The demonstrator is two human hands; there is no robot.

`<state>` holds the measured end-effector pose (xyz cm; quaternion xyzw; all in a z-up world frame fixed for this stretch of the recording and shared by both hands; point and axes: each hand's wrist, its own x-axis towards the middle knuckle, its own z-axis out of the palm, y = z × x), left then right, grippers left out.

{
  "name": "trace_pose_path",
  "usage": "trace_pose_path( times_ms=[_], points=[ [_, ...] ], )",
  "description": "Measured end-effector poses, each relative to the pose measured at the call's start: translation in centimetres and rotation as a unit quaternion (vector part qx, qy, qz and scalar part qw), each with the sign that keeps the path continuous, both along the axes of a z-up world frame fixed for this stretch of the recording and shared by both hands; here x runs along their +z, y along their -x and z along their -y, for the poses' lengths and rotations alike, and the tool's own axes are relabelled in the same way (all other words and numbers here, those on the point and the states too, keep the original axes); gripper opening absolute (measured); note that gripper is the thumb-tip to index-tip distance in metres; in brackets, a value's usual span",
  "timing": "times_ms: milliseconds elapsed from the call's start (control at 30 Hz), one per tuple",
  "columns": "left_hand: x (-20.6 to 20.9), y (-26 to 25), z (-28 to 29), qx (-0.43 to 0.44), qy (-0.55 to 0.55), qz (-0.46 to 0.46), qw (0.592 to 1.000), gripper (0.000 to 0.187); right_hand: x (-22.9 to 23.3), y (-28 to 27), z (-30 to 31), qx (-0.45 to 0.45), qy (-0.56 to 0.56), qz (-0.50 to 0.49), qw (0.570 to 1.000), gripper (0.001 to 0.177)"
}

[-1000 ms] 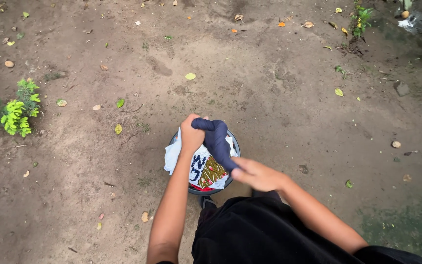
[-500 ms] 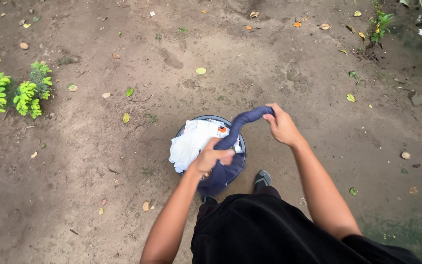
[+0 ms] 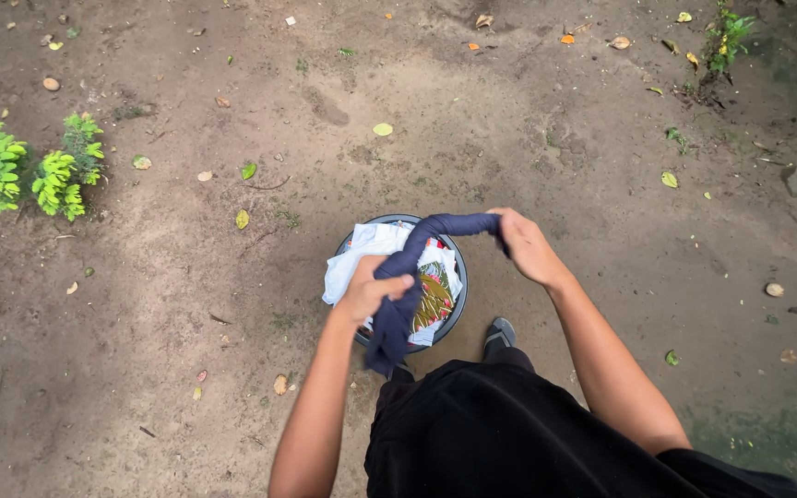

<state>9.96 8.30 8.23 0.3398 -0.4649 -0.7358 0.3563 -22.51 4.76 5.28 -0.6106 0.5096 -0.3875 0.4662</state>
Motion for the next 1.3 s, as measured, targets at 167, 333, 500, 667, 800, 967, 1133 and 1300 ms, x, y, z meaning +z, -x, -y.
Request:
trace_pose_path(
  times_ms=[167,333,500,667,800,967,1133,1300],
  points=[
    [1.7,-0.9,3.1,0.096,0.11,0.142,0.979,0.016,-2.6,1.3,-2.3,0.018,-0.116,0.097,0.988,0.048],
    [-0.5,1.2,6.7,0.235,0.209,0.222,0.923,0.014,-1.8,-1.1,-5.4,0.13,-0.183,0.146,0.964,0.039],
    [-1.8,5.6,8.1,0.242,0.265,0.151,0.921,0.011,-2.4,-4.3,-7.6,0.216,-0.207,0.132,0.945,0.033],
    [-2.5,7.5,7.7,0.176,0.263,0.093,0.944,0.012,-2.1,-4.1,-8.3,0.273,-0.212,0.031,0.938,0.029],
    [-3.8,6.3,7.6,0.2,0.27,0.166,0.927,0.011,0.8,-1.0,-8.0,0.241,-0.133,-0.093,0.957,0.033],
    [-1.3,4.5,5.6,0.206,0.248,0.231,0.918,0.015,1.2,4.5,-6.2,0.074,-0.066,-0.137,0.986,0.029],
    [2.4,5.6,3.0,0.114,0.247,0.369,0.888,0.025,1.7,6.0,-3.7,-0.045,0.004,-0.12,0.992,0.021],
    [1.9,6.8,1.3,0.052,0.177,0.318,0.93,0.026,0.2,5.8,-1.1,-0.092,0.062,-0.12,0.987,0.021]
  ],
)
